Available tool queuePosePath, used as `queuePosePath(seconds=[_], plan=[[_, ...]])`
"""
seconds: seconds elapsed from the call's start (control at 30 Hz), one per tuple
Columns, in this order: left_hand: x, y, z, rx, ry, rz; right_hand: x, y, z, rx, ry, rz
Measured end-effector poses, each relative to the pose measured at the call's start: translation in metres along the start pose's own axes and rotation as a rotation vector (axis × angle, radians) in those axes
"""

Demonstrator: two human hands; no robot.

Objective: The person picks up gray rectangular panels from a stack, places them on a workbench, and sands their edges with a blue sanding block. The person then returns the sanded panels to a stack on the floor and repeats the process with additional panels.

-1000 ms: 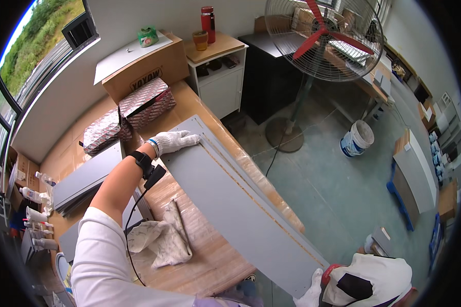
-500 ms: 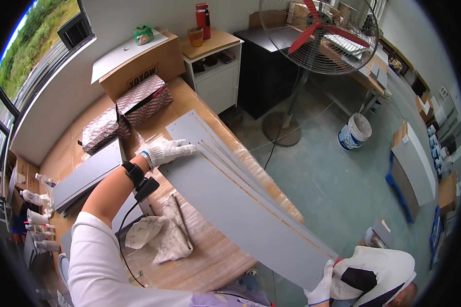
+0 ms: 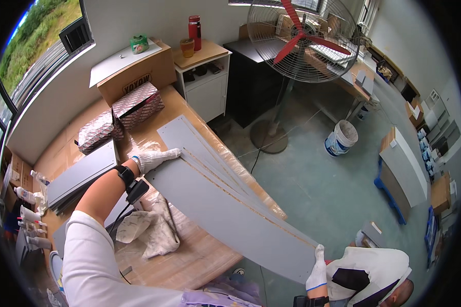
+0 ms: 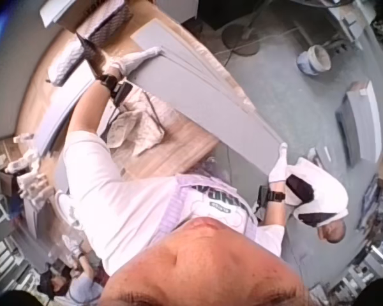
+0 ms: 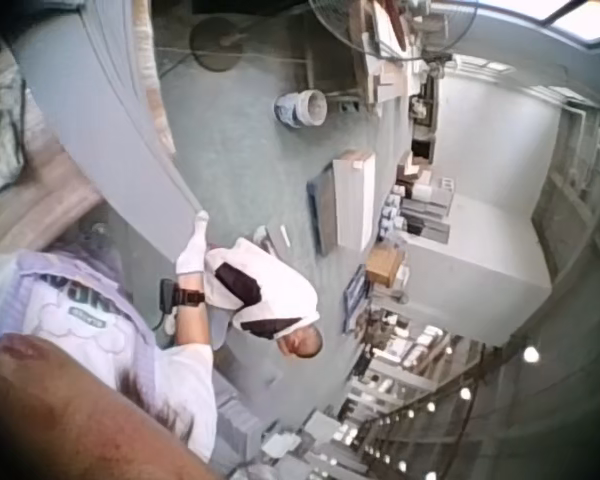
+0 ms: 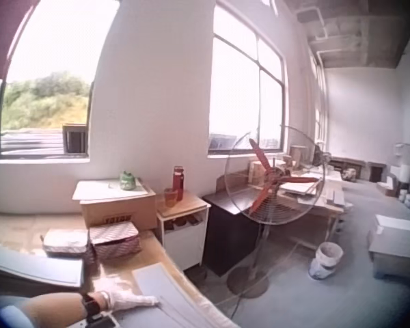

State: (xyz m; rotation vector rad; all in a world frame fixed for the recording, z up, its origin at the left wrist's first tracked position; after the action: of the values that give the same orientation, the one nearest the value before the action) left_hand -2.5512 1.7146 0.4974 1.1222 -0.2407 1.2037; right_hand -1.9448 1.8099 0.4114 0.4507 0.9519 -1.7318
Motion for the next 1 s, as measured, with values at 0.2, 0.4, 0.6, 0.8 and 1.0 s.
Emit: queuePosePath(seconds=[0.2, 0.4, 0.6, 0.8, 1.0], plan=[[0.002, -0.023, 0.113, -0.04, 0.009, 0.0, 0.009, 0.064, 0.032, -0.026, -0.029, 0.023], [-0.06, -0.081, 0.278, 0.039, 0.201, 0.299, 0.006, 0.086, 0.051, -0.305, -0.102, 0.219], [-0.135, -0.136, 0.429, 0.289, 0.326, 0.369, 0.042, 0.067, 0.051, -0.422, -0.209, 0.372], [-0.225, -0.189, 0.568, 0.509, 0.465, 0.663, 0.111, 0.013, 0.063, -0.53, -0.362, 0.491], [-0.341, -0.228, 0.671, 0.649, 0.39, 0.732, 0.202, -0.067, 0.11, -0.647, -0.431, 0.632]])
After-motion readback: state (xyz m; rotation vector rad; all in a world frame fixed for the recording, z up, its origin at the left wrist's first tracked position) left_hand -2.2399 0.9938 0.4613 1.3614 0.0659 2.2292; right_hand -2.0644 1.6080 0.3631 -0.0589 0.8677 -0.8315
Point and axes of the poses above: each hand's wrist, its own z-axis away from the middle knuckle, its own y-axis out of the back of the hand, x = y × z, the point moved 6 cm from there along -z, towards the middle knuckle, and after that the axes turned 12 degrees about -z, right-handed, at the moved point
